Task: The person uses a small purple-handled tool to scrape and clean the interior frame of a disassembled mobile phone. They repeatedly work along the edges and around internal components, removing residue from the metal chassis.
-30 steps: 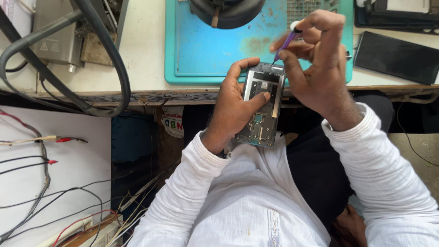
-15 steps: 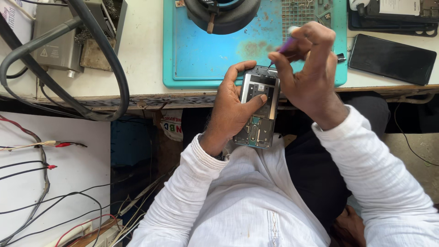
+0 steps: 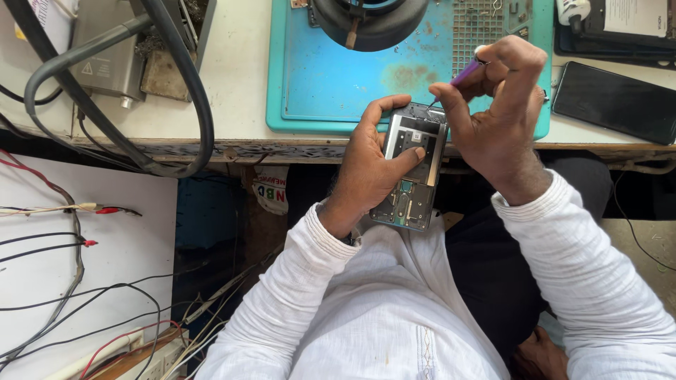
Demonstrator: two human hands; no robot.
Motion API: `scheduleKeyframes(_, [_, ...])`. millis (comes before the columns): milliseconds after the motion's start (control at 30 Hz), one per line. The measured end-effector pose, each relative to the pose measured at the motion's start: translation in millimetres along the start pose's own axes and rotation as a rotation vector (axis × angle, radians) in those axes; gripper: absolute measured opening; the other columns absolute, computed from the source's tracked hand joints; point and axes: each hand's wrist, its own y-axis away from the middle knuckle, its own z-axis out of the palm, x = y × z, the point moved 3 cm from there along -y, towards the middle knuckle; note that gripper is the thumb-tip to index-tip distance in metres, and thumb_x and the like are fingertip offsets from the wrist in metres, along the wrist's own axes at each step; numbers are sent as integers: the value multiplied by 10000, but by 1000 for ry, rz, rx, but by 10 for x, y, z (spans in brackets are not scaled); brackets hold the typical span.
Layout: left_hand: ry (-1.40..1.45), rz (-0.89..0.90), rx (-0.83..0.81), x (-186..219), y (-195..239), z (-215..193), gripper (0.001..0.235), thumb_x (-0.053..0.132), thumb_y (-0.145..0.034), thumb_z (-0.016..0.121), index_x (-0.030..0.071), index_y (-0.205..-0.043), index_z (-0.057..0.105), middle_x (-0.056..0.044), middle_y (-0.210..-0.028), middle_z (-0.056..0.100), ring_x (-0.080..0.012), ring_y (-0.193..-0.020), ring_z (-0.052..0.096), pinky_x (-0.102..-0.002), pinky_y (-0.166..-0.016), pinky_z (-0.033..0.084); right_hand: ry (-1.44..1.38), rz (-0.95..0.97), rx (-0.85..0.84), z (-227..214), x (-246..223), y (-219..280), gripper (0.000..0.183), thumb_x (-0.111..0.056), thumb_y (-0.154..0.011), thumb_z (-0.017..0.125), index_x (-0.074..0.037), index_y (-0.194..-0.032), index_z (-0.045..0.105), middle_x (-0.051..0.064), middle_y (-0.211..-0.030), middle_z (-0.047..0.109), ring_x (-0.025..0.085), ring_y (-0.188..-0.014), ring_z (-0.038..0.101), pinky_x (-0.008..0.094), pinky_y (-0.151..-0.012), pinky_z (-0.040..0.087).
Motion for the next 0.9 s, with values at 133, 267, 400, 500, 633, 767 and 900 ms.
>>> scheduleKeyframes(133, [6,-3,-6,20,5,-4,663,-85,-884,677,50,-1465,388,-138,-1089,721,-150,-927,729,-274,-780,632,10,-12,-14,-3,-80,-77,548,50,-1039,769,-42,-1292,291,175,-972,661,248,-894,761,307,-744,644])
scheduleKeyframes(267, [53,10,-20,21,5,8,664,-89,-879,674,49,-1462,387,-132,-1084,719,-151,-925,733,-271,-775,638,-4,-26,-43,-49,-210,-105,565,57,-1001,777,-6,-1268,283,214,-1010,653,298,-965,752,333,-773,660])
scheduleKeyframes(400, [-20,-16,30,7,10,-3,655,-88,-870,687,39,-1452,416,-139,-1039,726,-153,-883,733,-267,-724,623,-73,-74,-80,-16,-263,-130,471,89,-1109,685,-26,-1302,271,199,-1046,660,278,-1016,758,328,-872,675])
scheduleKeyframes(500, [27,15,2,7,7,3,655,-94,-880,686,45,-1457,409,-136,-1062,717,-148,-907,725,-271,-750,628,-42,-91,-3,39,-235,-110,532,73,-1080,737,-47,-1308,272,219,-1026,618,259,-957,753,309,-816,668])
scheduleKeyframes(633, [-20,47,1,13,25,-16,664,-97,-882,687,52,-1466,409,-131,-1110,715,-151,-951,733,-273,-794,638,-180,-56,-35,-5,-117,-165,526,79,-1107,658,-38,-1402,239,166,-1026,669,231,-989,744,296,-866,665])
scheduleKeyframes(767, [-61,117,-3,11,128,-10,728,-97,-887,670,79,-1525,367,-141,-1102,735,-155,-975,745,-284,-846,635,81,51,-95,-153,279,-438,261,50,-1079,674,-11,-1252,489,127,-971,684,189,-838,679,318,-745,578])
scheduleKeyframes(900, [-141,206,4,86,250,22,776,-90,-901,655,110,-1578,333,-154,-1131,743,-161,-983,746,-306,-870,636,370,346,-373,79,745,-563,144,-155,-1058,814,-37,-1035,735,99,-851,700,201,-732,685,354,-618,557])
